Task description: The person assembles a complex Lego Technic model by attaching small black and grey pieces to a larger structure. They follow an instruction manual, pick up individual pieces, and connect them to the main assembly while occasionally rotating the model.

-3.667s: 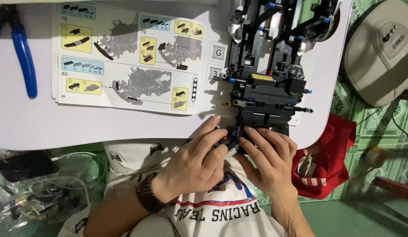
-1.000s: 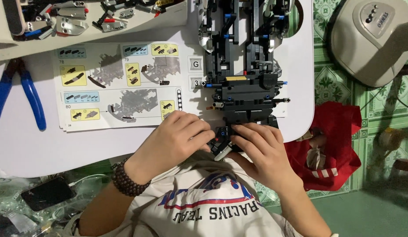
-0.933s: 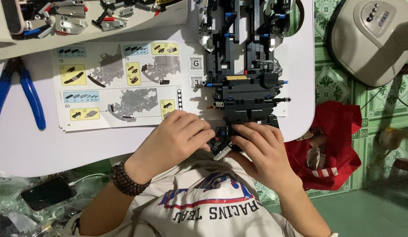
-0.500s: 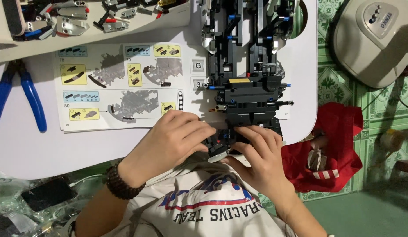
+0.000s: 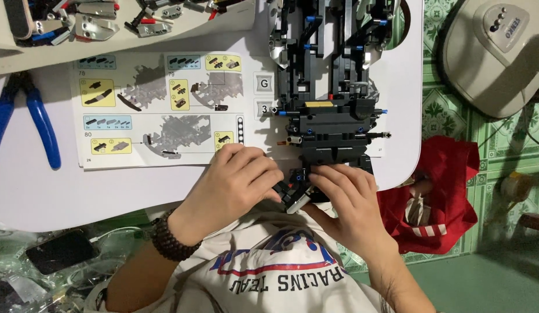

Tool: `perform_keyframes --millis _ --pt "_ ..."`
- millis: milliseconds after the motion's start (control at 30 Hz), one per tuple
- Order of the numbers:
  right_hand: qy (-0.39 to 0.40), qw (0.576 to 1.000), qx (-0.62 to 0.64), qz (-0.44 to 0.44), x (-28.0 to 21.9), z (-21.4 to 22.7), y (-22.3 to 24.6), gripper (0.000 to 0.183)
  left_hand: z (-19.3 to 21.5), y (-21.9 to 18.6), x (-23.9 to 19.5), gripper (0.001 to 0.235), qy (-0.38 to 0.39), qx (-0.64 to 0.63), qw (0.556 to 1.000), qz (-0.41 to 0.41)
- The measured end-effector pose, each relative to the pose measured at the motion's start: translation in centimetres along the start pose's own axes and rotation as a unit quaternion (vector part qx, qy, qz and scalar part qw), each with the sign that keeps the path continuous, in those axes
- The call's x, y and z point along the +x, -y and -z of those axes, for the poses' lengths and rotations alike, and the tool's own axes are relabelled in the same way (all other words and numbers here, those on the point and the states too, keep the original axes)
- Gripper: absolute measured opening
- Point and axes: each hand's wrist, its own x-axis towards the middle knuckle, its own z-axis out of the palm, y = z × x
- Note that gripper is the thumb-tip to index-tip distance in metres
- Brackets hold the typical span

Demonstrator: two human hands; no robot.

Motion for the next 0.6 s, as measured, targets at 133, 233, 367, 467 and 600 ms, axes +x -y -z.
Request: perform_keyframes --millis 133,233,367,467,600 --pt "0.007 1.0 -0.025 0.013 0.1 0.1 -0.1 0.042 0.4 0.5 0.3 0.023 -0.01 0.004 1.0 -0.01" --pt "-0.001 0.999 -0.031 0.02 0.2 0.3 0.0 0.047 1.2 1.4 0.6 0.022 0.009 0.034 0.999 -0.023" --pt "-0.001 1.0 -0.021 0.015 0.2 0.1 0.0 0.046 2.0 2.5 0.8 0.012 0.013 -0.008 1.0 -0.019" --pt "0.007 1.0 -0.018 0.01 0.0 0.0 -0.2 0.046 2.4 2.2 0.9 0.014 0.032 -0.08 0.996 -0.033" --pt "0.009 1.0 -0.012 0.008 0.2 0.2 0.0 0.046 2.1 1.9 0.8 0.018 0.074 -0.074 0.994 -0.044"
